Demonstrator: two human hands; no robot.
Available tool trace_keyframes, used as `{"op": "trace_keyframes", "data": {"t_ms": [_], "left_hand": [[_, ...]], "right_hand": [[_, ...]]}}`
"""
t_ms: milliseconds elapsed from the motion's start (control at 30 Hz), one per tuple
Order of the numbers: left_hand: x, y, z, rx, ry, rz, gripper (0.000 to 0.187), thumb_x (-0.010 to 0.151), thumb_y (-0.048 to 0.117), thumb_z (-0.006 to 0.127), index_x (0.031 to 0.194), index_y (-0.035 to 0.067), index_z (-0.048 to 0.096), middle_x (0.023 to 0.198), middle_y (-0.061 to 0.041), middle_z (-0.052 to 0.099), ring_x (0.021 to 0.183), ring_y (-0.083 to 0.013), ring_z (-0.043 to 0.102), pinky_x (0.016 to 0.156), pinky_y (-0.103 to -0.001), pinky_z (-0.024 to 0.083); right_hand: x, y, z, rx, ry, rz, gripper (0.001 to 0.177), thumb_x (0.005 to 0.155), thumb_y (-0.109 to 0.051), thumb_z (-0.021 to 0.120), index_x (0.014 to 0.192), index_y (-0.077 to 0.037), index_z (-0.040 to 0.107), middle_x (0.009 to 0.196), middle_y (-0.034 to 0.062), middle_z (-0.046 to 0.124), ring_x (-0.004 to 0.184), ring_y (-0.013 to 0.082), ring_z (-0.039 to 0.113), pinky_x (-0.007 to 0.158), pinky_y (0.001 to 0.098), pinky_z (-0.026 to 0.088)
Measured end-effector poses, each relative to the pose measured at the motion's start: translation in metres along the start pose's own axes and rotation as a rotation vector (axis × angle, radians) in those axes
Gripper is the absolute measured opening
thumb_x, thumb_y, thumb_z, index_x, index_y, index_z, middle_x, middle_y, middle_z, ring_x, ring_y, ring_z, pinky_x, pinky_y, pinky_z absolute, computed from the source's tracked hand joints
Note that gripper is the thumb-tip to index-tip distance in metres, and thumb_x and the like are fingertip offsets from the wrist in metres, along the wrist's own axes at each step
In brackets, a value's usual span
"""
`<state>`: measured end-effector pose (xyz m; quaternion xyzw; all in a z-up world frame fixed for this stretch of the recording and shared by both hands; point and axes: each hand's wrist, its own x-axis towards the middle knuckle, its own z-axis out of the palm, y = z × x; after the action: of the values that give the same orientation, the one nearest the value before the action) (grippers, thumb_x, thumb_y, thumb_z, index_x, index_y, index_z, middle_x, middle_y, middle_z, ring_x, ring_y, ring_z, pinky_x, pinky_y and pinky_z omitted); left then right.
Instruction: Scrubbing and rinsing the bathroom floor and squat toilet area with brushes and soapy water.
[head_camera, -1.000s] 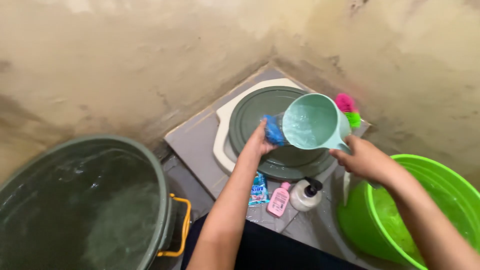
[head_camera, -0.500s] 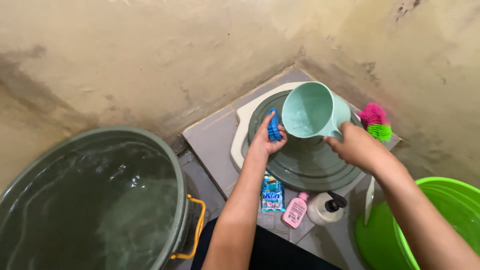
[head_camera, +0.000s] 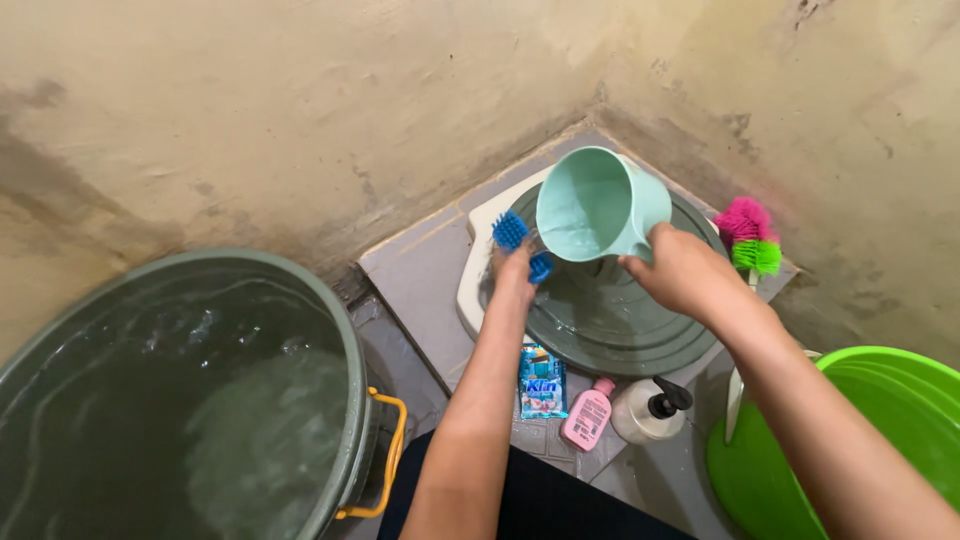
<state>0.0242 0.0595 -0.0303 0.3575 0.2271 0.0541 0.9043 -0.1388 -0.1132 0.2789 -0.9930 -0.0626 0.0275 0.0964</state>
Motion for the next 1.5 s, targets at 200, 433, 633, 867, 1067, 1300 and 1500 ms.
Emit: {"op": "trace_keyframes", "data": {"t_ms": [200,433,633,867,1067,1300,1500], "left_hand": [[-0.082,0.068,0.030,0.060,0.116,-0.223,0.046,0.083,0.044,0.083,0.117,0.017,0.068,0.098,-0.003,0.070,0.080,-0.0185,0.069,0.067,-0.040,0.057],[-0.088,0.070,0.022,0.706,0.079,0.215,0.044,0.089,0.038,0.077,0.111,0.000,0.075,0.098,-0.019,0.082,0.085,-0.0253,0.079,0.075,-0.035,0.060],[-0.092,0.083,0.015,1.119,-0.072,0.799,0.073,0.073,0.025,0.081,0.137,-0.003,0.060,0.104,-0.028,0.070,0.096,-0.0480,0.067,0.078,-0.053,0.053],[-0.026,0.067,-0.016,0.762,0.028,0.275,0.049,0.094,0.037,0.076,0.111,-0.009,0.077,0.104,-0.031,0.071,0.102,-0.0519,0.066,0.081,-0.056,0.055],[-0.039,0.118,-0.034,0.741,-0.013,0.199,0.036,0.084,0.029,0.077,0.110,0.004,0.072,0.106,-0.021,0.074,0.097,-0.0386,0.072,0.083,-0.052,0.060],[0.056,0.143,-0.124,0.463,0.601,0.677,0.037,0.091,0.035,0.081,0.114,0.008,0.071,0.116,-0.013,0.073,0.103,-0.0287,0.069,0.089,-0.039,0.054],[0.065,0.140,-0.128,-0.216,0.649,0.367,0.046,0.089,0.013,0.072,0.130,0.015,0.052,0.116,-0.005,0.065,0.087,-0.0174,0.063,0.056,-0.033,0.047]], "right_hand": [[0.006,-0.008,-0.003,-0.014,-0.006,0.001,0.054,0.092,-0.043,0.068,0.107,0.008,0.065,0.101,0.0346,0.070,0.100,0.0475,0.069,0.088,0.0540,0.054],[0.006,-0.027,0.002,-0.061,0.058,0.009,0.052,0.092,-0.042,0.069,0.107,0.007,0.062,0.100,0.0320,0.070,0.099,0.0483,0.068,0.085,0.0559,0.054],[0.007,-0.039,0.007,-0.104,0.100,-0.011,0.049,0.093,-0.039,0.069,0.106,0.007,0.059,0.095,0.0318,0.072,0.092,0.0480,0.071,0.079,0.0567,0.056],[0.010,-0.058,0.013,-0.065,0.072,-0.031,0.048,0.094,-0.039,0.068,0.109,0.005,0.058,0.096,0.0304,0.072,0.092,0.0485,0.070,0.078,0.0573,0.056],[0.031,-0.042,0.030,0.043,0.075,-0.078,0.051,0.092,-0.040,0.070,0.114,0.005,0.061,0.100,0.0309,0.071,0.097,0.0475,0.069,0.083,0.0558,0.055],[0.055,-0.031,0.064,-0.019,0.074,-0.050,0.050,0.090,-0.040,0.070,0.107,0.006,0.062,0.098,0.0299,0.071,0.093,0.0472,0.070,0.079,0.0564,0.056],[0.116,-0.028,0.092,-0.152,0.166,-0.140,0.033,0.096,-0.022,0.066,0.110,0.008,0.060,0.088,0.0307,0.073,0.077,0.0451,0.072,0.071,0.0542,0.057]]}}
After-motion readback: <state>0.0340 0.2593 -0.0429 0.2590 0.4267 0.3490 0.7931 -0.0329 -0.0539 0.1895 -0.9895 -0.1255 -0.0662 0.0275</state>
